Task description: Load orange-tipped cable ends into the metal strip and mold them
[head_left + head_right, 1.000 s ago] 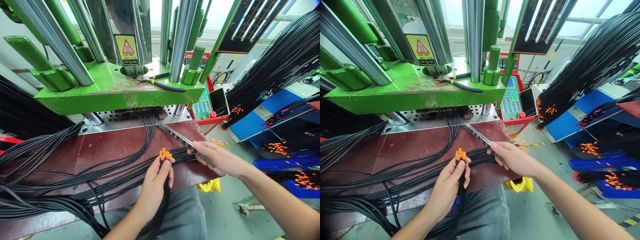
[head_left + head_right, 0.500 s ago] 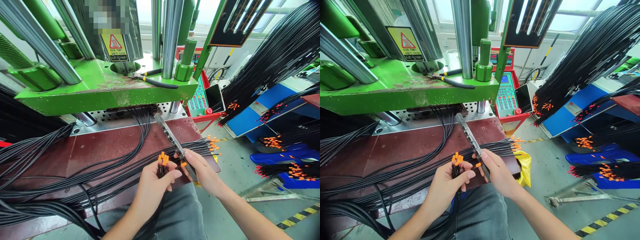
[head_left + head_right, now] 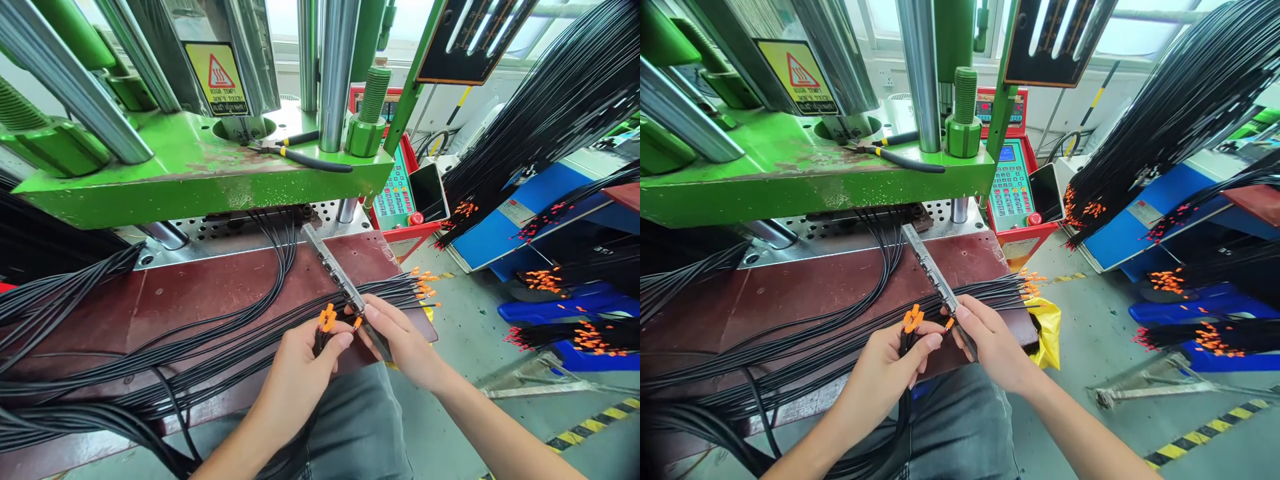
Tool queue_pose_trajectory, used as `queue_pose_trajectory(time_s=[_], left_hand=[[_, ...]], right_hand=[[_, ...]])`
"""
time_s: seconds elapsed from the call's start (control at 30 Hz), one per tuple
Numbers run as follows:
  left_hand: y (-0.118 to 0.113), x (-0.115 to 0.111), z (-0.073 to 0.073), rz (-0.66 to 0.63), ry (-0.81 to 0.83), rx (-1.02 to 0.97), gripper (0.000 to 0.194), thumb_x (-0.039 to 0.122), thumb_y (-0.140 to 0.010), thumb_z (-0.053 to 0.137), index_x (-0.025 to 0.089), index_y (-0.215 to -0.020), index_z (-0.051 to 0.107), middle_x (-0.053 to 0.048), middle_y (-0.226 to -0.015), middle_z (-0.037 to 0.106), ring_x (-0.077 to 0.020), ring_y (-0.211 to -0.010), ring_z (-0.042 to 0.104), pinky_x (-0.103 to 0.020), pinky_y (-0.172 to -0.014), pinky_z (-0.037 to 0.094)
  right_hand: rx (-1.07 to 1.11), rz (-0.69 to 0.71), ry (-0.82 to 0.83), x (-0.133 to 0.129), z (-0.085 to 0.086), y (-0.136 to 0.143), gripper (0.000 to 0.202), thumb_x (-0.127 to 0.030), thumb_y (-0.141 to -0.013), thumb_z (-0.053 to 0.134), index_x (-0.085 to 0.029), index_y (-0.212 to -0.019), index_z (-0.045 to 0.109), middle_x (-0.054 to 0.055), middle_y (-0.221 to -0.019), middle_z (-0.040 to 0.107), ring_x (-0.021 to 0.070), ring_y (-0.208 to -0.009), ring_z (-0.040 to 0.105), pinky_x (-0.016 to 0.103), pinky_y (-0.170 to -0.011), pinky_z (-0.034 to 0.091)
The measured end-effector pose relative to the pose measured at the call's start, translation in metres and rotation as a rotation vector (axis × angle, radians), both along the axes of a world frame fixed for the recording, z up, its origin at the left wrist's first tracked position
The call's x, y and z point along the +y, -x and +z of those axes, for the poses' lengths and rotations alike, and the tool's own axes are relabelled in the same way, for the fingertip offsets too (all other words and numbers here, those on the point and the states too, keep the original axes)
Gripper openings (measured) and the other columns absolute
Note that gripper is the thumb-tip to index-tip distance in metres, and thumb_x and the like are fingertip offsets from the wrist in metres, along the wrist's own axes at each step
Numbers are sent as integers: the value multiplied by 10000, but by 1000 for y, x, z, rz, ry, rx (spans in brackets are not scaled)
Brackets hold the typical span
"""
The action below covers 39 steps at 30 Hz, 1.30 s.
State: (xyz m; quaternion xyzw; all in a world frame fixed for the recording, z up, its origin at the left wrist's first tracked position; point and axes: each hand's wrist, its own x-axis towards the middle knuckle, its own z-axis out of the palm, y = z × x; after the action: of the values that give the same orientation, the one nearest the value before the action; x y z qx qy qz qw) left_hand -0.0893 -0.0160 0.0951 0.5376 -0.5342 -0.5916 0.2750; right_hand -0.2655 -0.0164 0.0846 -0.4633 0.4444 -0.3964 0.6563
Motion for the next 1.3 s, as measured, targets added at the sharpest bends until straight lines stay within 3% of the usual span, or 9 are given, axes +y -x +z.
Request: queue_pose_trajectory(time_s=[0.23, 0.47, 0.57, 0.67, 0.83, 1.03, 1.17, 1.3], left_hand=[[-3, -1, 10, -106, 152, -125, 224, 365, -914, 556, 200, -846, 691, -22, -838, 690, -173, -761, 597, -255, -722, 427], [-2, -3, 13, -124, 306, -336, 187, 317, -919, 538, 203, -837, 662, 0, -791, 639, -149, -701, 543, -255, -681, 380], [0, -3, 10, -119, 273, -269, 187, 321, -927, 534, 205, -850, 658, 2, -826, 643, -145, -735, 548, -256, -709, 386], [0, -3, 4, -59, 133, -97, 237, 413, -935, 525, 210, -935, 647, 9, -796, 611, -138, -703, 532, -256, -679, 393], [-8, -3, 0, 84, -4, 187, 339, 480, -935, 504, 193, -1063, 631, 12, -768, 530, -135, -723, 515, -253, -713, 416], [-16, -1, 3, 65, -58, 216, 429, 491, -925, 539, 245, -1274, 584, -4, -889, 539, -132, -829, 501, -255, -816, 408], [-14, -3, 1, 71, -106, 294, 370, 461, -911, 575, 177, -1140, 638, 5, -779, 544, -113, -735, 497, -245, -736, 411], [-7, -6, 0, 193, -123, 329, 285, 368, -800, 723, 152, -964, 635, 45, -664, 510, -76, -601, 459, -202, -616, 400]], right_hand=[[54, 27, -5, 2, 1, -4, 310, -480, -989, 421, -192, -1006, 537, -36, -687, 437, 108, -590, 376, 230, -520, 308], [155, 30, 43, 2, 1, -6, 301, -453, -1002, 400, -195, -924, 534, -39, -675, 432, 110, -605, 377, 240, -540, 315], [146, 31, 31, 2, 1, -7, 294, -443, -999, 411, -196, -876, 512, -41, -674, 434, 103, -601, 376, 230, -532, 312], [82, 28, -3, 0, 2, -7, 298, -443, -993, 419, -191, -850, 489, -48, -647, 430, 93, -560, 367, 225, -505, 301], [-12, -14, -67, -4, 6, -4, 296, -438, -984, 423, -164, -968, 533, -65, -561, 425, 81, -474, 331, 225, -454, 233], [-52, 2, -97, -4, 8, -2, 313, -444, -983, 432, -155, -1008, 550, -60, -563, 425, 78, -478, 335, 220, -448, 218], [-55, 11, -88, -3, 7, -1, 296, -445, -982, 445, -165, -959, 535, -61, -570, 426, 72, -479, 320, 216, -441, 210], [-42, 23, -93, -2, 8, 0, 312, -438, -992, 424, -154, -1020, 551, -61, -566, 427, 72, -473, 330, 219, -441, 206]])
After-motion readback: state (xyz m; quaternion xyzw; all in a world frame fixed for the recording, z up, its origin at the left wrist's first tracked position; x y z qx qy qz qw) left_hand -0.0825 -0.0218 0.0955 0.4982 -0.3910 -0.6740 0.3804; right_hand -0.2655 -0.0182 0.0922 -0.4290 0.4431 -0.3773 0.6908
